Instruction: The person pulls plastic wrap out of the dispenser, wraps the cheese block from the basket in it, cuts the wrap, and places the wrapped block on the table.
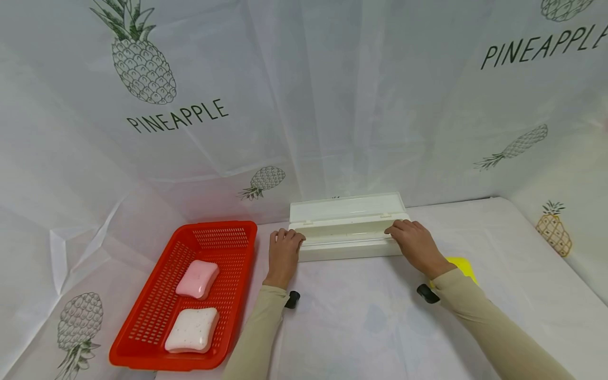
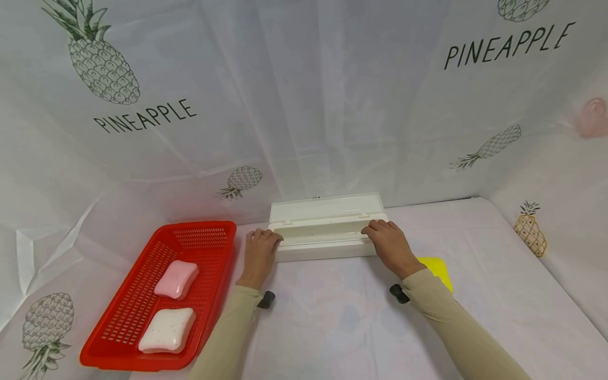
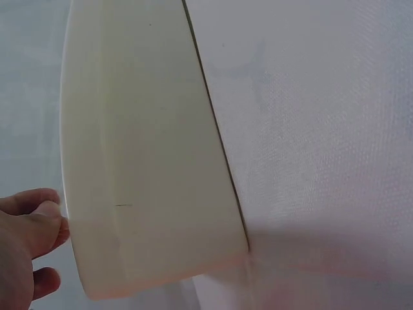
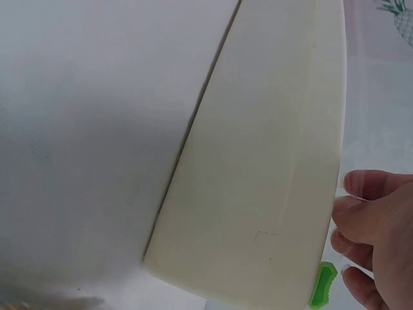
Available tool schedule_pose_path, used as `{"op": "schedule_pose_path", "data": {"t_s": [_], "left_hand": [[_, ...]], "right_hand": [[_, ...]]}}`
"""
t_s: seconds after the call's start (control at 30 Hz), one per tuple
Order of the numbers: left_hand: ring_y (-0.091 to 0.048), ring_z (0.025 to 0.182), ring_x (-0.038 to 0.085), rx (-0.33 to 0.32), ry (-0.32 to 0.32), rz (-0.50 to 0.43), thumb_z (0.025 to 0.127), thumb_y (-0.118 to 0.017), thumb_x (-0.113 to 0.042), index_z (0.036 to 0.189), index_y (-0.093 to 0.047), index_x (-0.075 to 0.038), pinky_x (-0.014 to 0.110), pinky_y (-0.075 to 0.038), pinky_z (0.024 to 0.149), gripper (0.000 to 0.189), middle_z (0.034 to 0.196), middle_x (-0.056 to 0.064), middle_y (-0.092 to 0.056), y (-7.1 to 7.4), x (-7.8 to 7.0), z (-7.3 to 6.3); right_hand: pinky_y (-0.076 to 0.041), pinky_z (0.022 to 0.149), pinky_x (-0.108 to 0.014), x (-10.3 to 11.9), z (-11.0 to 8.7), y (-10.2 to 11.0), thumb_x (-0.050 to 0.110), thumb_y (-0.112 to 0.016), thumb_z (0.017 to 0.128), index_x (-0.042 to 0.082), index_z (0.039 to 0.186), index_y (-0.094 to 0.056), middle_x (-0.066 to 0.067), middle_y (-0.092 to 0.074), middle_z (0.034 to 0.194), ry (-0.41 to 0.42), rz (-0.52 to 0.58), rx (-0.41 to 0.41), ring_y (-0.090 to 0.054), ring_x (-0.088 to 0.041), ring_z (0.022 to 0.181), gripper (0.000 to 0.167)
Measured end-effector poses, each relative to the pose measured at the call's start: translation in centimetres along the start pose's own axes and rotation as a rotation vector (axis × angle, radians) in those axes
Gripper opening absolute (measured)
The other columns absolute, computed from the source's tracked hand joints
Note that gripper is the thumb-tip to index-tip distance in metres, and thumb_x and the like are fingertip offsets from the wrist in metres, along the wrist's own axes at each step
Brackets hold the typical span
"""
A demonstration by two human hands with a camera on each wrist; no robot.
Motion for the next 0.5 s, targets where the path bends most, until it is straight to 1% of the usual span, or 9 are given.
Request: {"op": "schedule_pose_path", "data": {"t_s": [0.17, 0.3, 0.4, 0.5], "left_hand": [[-0.059, 0.1, 0.025, 0.026, 0.029, 0.002, 0.096, -0.078, -0.017, 0.104, -0.08, -0.017, 0.044, -0.045, 0.1, 0.008, 0.098, 0.002, -0.074, -0.07, 0.2, -0.14], [-0.058, 0.099, 0.025, 0.014, 0.039, -0.005, 0.096, -0.077, -0.019, 0.1, -0.08, -0.018, 0.044, -0.045, 0.1, 0.005, 0.097, 0.001, -0.072, 0.05, 0.36, -0.32], [-0.058, 0.099, 0.025, 0.005, 0.04, -0.007, 0.096, -0.077, -0.021, 0.099, -0.08, -0.018, 0.045, -0.046, 0.1, 0.005, 0.098, 0.001, -0.07, 0.25, 0.4, -0.43], [-0.06, 0.1, 0.026, -0.008, 0.04, -0.007, 0.096, -0.077, -0.022, 0.099, -0.081, -0.017, 0.045, -0.047, 0.1, 0.006, 0.098, 0.002, -0.07, 0.46, 0.45, -0.55]], "right_hand": [[-0.053, 0.077, -0.045, -0.18, -0.03, -0.08, -0.023, -0.077, 0.078, 0.0, 0.099, -0.073, -0.011, -0.069, 0.097, -0.012, -0.012, 0.005, -0.065, -0.03, 0.092, 0.031], [-0.053, 0.077, -0.044, -0.17, -0.11, 0.14, -0.021, -0.08, 0.077, 0.001, 0.097, -0.073, -0.01, -0.069, 0.096, -0.022, -0.056, -0.023, -0.062, -0.03, 0.091, 0.03], [-0.053, 0.078, -0.044, -0.12, -0.26, 0.38, -0.019, -0.081, 0.076, 0.003, 0.095, -0.074, -0.009, -0.07, 0.095, -0.017, -0.096, -0.057, -0.062, -0.029, 0.092, 0.031], [-0.052, 0.079, -0.045, -0.1, -0.37, 0.51, -0.018, -0.083, 0.075, 0.004, 0.096, -0.074, -0.009, -0.071, 0.094, -0.004, -0.12, -0.074, -0.061, -0.03, 0.093, 0.032]]}}
Point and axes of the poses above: each hand's wrist, its own z-axis towards the middle knuckle, its own y-axis out of the back of the hand, x = y × z, the point moved 7 cm from there along z, towards the middle knuckle
